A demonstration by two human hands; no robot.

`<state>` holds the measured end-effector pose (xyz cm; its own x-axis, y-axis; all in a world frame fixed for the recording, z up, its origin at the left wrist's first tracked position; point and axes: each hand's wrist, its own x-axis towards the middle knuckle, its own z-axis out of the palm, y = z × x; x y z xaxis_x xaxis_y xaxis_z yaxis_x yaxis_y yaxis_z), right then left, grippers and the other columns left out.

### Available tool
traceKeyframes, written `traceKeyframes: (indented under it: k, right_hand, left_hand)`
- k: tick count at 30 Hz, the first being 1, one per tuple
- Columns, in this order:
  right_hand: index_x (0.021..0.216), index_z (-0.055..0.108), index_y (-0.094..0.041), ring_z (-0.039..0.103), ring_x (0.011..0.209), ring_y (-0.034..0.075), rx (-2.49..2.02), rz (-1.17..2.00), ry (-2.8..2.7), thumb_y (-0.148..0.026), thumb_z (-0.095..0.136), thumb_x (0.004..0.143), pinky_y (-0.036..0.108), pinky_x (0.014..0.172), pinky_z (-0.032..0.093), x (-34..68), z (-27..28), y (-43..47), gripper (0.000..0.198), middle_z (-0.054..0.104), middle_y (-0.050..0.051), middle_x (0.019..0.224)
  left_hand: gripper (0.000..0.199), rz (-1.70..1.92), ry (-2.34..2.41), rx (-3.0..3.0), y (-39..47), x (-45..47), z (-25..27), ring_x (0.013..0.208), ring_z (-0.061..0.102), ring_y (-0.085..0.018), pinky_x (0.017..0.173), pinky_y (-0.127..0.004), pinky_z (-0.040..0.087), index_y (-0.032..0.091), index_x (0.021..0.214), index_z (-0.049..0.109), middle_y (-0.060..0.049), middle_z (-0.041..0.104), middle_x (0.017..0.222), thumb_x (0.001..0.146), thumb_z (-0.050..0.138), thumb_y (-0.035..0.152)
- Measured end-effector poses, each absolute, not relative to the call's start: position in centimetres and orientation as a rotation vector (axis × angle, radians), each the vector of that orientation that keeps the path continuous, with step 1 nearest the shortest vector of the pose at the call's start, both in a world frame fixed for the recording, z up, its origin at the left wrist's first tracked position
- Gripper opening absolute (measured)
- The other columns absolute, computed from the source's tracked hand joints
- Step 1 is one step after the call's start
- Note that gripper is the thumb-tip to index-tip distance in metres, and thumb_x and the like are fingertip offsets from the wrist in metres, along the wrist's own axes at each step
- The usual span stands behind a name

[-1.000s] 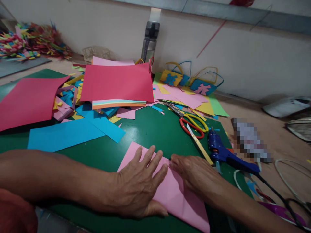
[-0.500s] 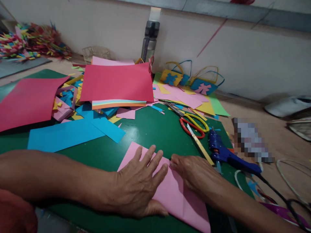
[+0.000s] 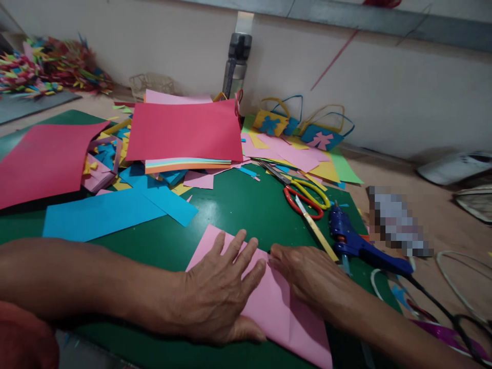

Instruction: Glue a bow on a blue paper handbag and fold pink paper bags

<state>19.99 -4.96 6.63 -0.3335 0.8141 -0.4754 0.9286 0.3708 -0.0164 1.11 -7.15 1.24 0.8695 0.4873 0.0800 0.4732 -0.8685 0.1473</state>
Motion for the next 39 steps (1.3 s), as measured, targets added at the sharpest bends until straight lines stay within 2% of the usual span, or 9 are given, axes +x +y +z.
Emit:
traceKeyframes:
  k: [12,17,23,30,36,39]
  right_hand:
    - [0.068,0.054,-0.018,0.053,0.049,0.014,1.531,-0.342,2.242,-0.017,0.043,0.09,0.027,0.047,0.016,19.7,6.7,-5.2,0.024,0.06,0.003,0.059]
    - [0.074,0.057,-0.018,0.053,0.055,0.013,1.808,-0.489,2.152,-0.025,0.043,0.091,0.025,0.05,0.021,20.9,7.5,-6.7,0.023,0.059,0.002,0.061]
    - [0.06,0.049,-0.018,0.042,0.05,0.011,2.047,-0.648,2.099,-0.024,0.041,0.089,0.025,0.049,0.02,23.4,7.6,-9.3,0.03,0.051,-0.002,0.055]
    - [0.054,0.047,-0.018,0.037,0.048,0.01,2.15,-0.66,1.98,-0.021,0.048,0.084,0.024,0.047,0.017,23.8,7.3,-10.2,0.03,0.045,-0.003,0.049]
    - [0.069,0.058,-0.016,0.052,0.053,0.011,2.247,-0.8,1.916,-0.019,0.054,0.081,0.023,0.049,0.022,24.3,7.3,-10.2,0.014,0.062,0.0,0.06]
    - [0.078,0.061,-0.016,0.056,0.057,0.013,2.204,-0.684,1.952,-0.02,0.055,0.082,0.024,0.05,0.023,24.0,7.2,-10.6,0.008,0.066,0.002,0.065]
  left_hand:
    - [0.085,0.11,0.757,2.901,-7.2,1.1,1.2,0.135,0.014,-0.049,0.098,-0.067,0.025,0.004,0.142,0.027,-0.028,0.024,0.146,0.088,0.016,0.068]
    - [0.081,0.09,0.798,2.925,-7.7,1.2,1.1,0.134,0.02,-0.048,0.097,-0.067,0.027,0.007,0.14,0.034,-0.028,0.027,0.145,0.087,0.025,0.069]
    - [0.081,0.049,0.85,2.949,-7.9,1.5,1.0,0.133,0.021,-0.048,0.096,-0.066,0.029,0.012,0.139,0.039,-0.026,0.029,0.146,0.082,0.041,0.069]
    - [0.075,0.199,0.832,3.037,-8.1,1.3,0.2,0.132,0.025,-0.047,0.096,-0.063,0.03,0.013,0.136,0.044,-0.024,0.034,0.144,0.085,0.037,0.067]
    - [0.075,0.252,0.833,3.081,-8.3,1.1,-0.2,0.132,0.024,-0.046,0.097,-0.062,0.03,0.014,0.136,0.045,-0.022,0.035,0.144,0.084,0.037,0.068]
    - [0.074,0.252,0.836,3.077,-8.3,1.1,-0.2,0.133,0.024,-0.045,0.097,-0.062,0.03,0.016,0.135,0.046,-0.021,0.035,0.144,0.085,0.035,0.068]
